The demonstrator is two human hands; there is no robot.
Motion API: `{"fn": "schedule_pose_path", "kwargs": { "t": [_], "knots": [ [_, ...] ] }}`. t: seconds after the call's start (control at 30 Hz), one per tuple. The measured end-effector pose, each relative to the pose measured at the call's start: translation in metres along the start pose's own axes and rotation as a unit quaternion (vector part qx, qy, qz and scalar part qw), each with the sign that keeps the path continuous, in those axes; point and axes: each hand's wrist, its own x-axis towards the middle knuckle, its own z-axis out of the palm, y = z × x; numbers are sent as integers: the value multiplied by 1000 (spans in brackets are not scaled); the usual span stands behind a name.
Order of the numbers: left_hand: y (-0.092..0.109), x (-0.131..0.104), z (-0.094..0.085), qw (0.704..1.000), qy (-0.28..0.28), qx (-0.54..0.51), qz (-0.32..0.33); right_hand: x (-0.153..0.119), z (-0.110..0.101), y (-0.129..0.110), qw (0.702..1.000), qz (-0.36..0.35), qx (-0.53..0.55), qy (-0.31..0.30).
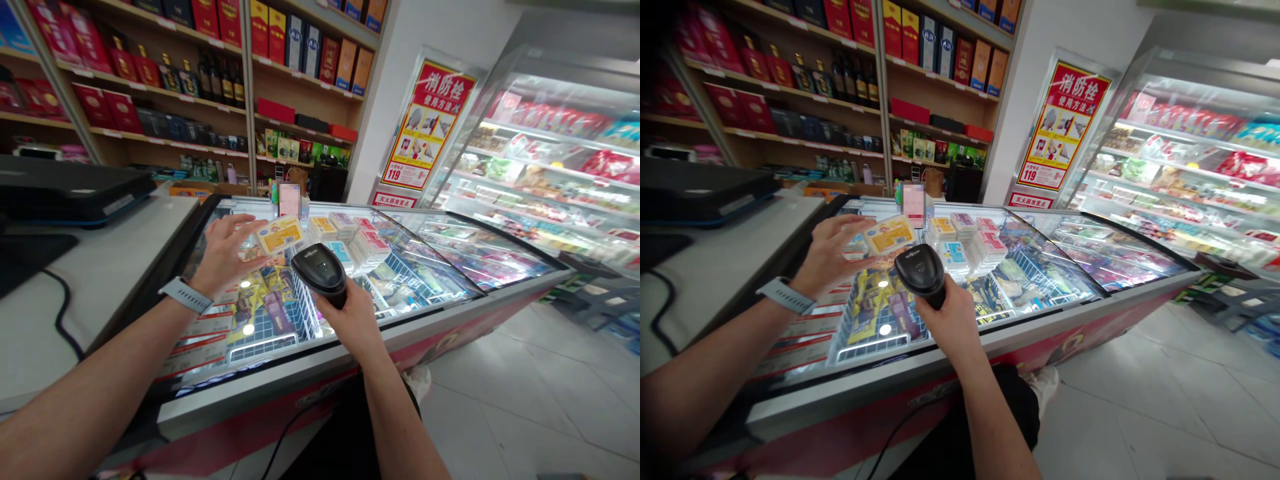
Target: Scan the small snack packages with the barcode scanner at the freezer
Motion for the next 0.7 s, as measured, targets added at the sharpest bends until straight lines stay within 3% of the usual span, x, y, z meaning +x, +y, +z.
{"fn": "schedule_pose_path", "kwargs": {
  "t": [0.43, 0.53, 0.63, 0.7],
  "knots": [
    [7, 1, -3, 1000, -4, 15, -1, -1, 0, 3, 1000, 13, -5, 8],
    [-9, 1, 0, 998, 13, 13, -57, -5, 0, 6, 999, 29, 21, 19],
    [-40, -2, 5, 986, 28, 9, -167, -13, -3, 14, 991, 90, 89, 42],
    [-62, -4, 8, 980, 29, 15, -195, -20, -6, 22, 979, 136, 142, 58]
  ]
}}
